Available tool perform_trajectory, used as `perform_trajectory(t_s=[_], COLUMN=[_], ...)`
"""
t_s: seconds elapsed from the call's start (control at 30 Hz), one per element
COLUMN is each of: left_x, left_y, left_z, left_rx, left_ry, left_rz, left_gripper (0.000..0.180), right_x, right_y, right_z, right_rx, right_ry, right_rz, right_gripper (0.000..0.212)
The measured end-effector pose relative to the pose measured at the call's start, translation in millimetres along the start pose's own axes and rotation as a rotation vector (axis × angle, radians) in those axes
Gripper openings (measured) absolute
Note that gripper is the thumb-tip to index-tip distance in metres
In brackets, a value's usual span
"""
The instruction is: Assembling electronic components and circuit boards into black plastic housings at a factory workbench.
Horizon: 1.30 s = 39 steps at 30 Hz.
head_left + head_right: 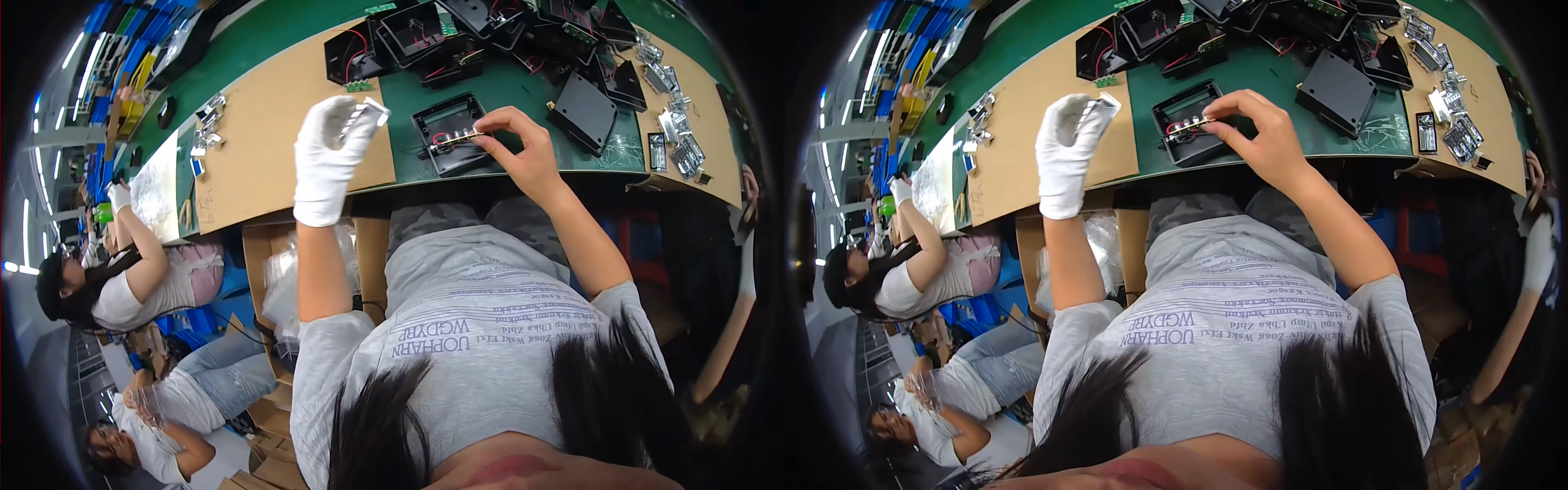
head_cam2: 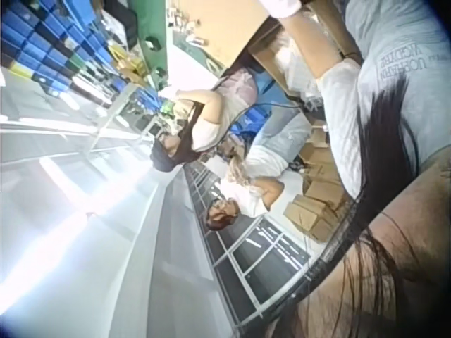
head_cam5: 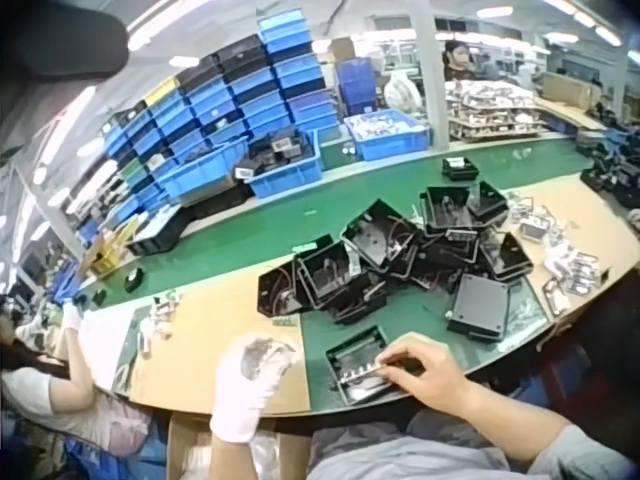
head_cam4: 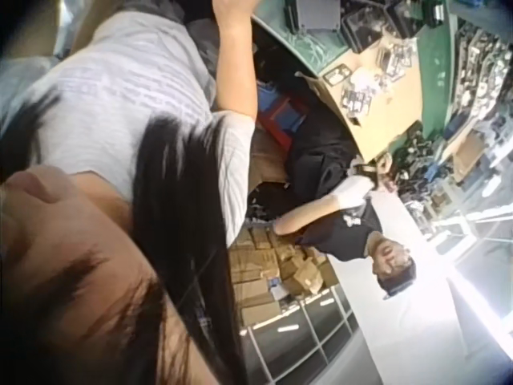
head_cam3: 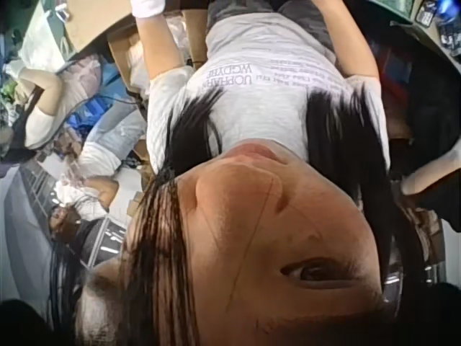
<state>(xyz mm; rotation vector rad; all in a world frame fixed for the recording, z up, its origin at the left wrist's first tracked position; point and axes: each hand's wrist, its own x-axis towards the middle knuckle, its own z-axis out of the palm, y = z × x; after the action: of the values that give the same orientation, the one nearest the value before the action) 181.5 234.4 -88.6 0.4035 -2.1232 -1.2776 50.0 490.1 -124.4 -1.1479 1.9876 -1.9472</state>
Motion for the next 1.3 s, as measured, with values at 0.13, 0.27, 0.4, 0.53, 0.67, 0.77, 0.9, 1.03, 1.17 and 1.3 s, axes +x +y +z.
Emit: perform_trajectory(t_s=[0.13,0.27,0.4,0.53,0.67,0.77,0.9,1.03,1.17,1.3], left_x=[8.3,16.0,8.5,0.5,-5.0,-7.3,-8.5,-9.9,-10.9,-13.9], left_y=[2.1,-3.5,-2.8,9.1,9.5,5.9,6.9,7.0,17.3,31.5], left_z=[35.8,60.3,73.3,67.5,66.5,68.4,67.7,66.8,62.1,58.2], left_rx=[-0.104,-0.152,-0.189,-0.112,-0.091,-0.262,-0.237,-0.190,-0.245,-0.530], left_ry=[-0.116,-0.052,-0.114,-0.218,-0.295,-0.285,-0.285,-0.306,-0.346,-0.400], left_rz=[0.001,0.221,0.119,0.109,0.112,0.049,0.051,0.043,-0.018,-0.172], left_gripper=[0.028,0.031,0.032,0.036,0.039,0.041,0.043,0.044,0.043,0.039], right_x=[5.6,8.2,7.7,11.3,12.3,13.4,16.1,12.8,10.6,10.8], right_y=[-9.9,-11.5,-3.8,-3.9,-4.1,-1.5,-4.0,-3.2,-5.9,-10.1], right_z=[-2.1,0.7,4.8,9.7,8.8,7.1,4.5,4.9,5.7,8.1], right_rx=[-0.024,0.021,0.050,0.050,0.009,-0.066,-0.151,-0.204,-0.214,-0.173], right_ry=[-0.051,-0.061,-0.005,0.036,0.030,-0.041,-0.066,-0.048,-0.009,0.034], right_rz=[0.065,0.113,0.112,0.098,0.083,0.071,0.018,-0.007,-0.011,0.000], right_gripper=[0.019,0.017,0.016,0.013,0.011,0.016,0.016,0.017,0.019,0.020])
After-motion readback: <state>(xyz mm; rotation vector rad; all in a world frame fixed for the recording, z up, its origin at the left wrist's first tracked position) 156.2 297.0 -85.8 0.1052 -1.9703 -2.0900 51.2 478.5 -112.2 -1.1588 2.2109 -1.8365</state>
